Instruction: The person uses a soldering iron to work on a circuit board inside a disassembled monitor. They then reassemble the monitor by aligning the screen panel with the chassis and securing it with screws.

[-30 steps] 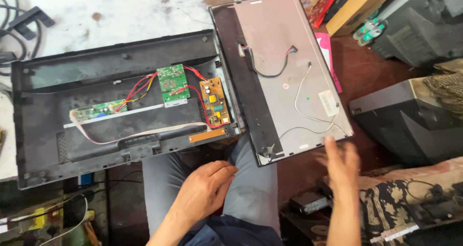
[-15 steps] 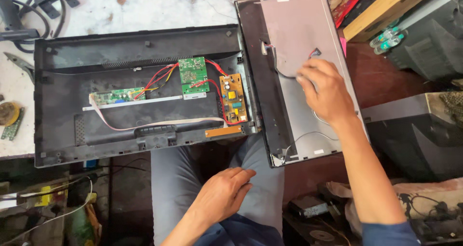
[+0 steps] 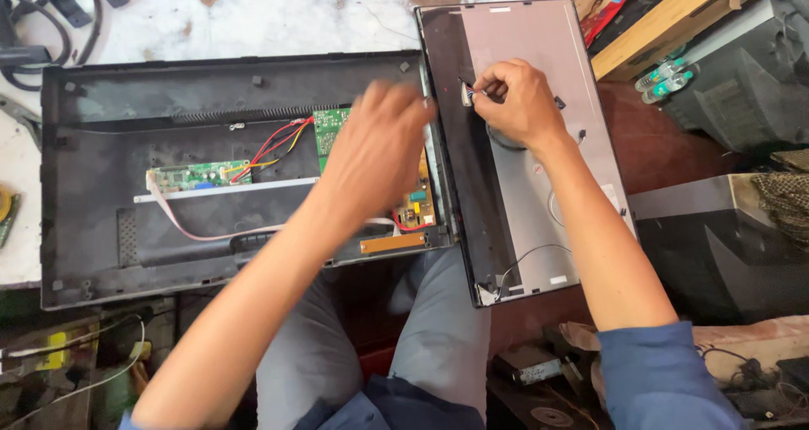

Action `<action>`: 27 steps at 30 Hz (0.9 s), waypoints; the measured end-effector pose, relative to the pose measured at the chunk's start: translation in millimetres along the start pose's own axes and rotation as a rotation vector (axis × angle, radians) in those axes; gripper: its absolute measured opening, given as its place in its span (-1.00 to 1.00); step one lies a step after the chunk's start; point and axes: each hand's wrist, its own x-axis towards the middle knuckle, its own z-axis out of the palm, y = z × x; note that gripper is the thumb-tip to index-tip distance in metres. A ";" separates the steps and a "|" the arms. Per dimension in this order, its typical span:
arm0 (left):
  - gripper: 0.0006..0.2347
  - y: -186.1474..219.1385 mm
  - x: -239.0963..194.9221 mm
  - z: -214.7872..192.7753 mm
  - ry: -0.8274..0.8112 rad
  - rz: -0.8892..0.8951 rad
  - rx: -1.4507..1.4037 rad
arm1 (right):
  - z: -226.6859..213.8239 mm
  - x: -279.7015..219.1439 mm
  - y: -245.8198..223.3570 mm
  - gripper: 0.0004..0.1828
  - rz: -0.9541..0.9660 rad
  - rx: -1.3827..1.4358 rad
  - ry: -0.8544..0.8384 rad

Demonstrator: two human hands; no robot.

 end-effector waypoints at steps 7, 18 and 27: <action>-0.06 -48.5 103.3 64.1 -0.306 -0.167 0.300 | -5.5 8.6 1.3 -0.81 -0.017 -0.001 -0.091; -0.20 -50.9 106.0 74.0 -0.435 -0.239 0.167 | 10.2 2.1 4.0 -0.82 0.100 0.142 0.031; 0.03 -47.1 104.6 77.5 -0.338 -0.223 0.147 | 12.6 3.6 12.8 -0.79 0.084 0.098 0.032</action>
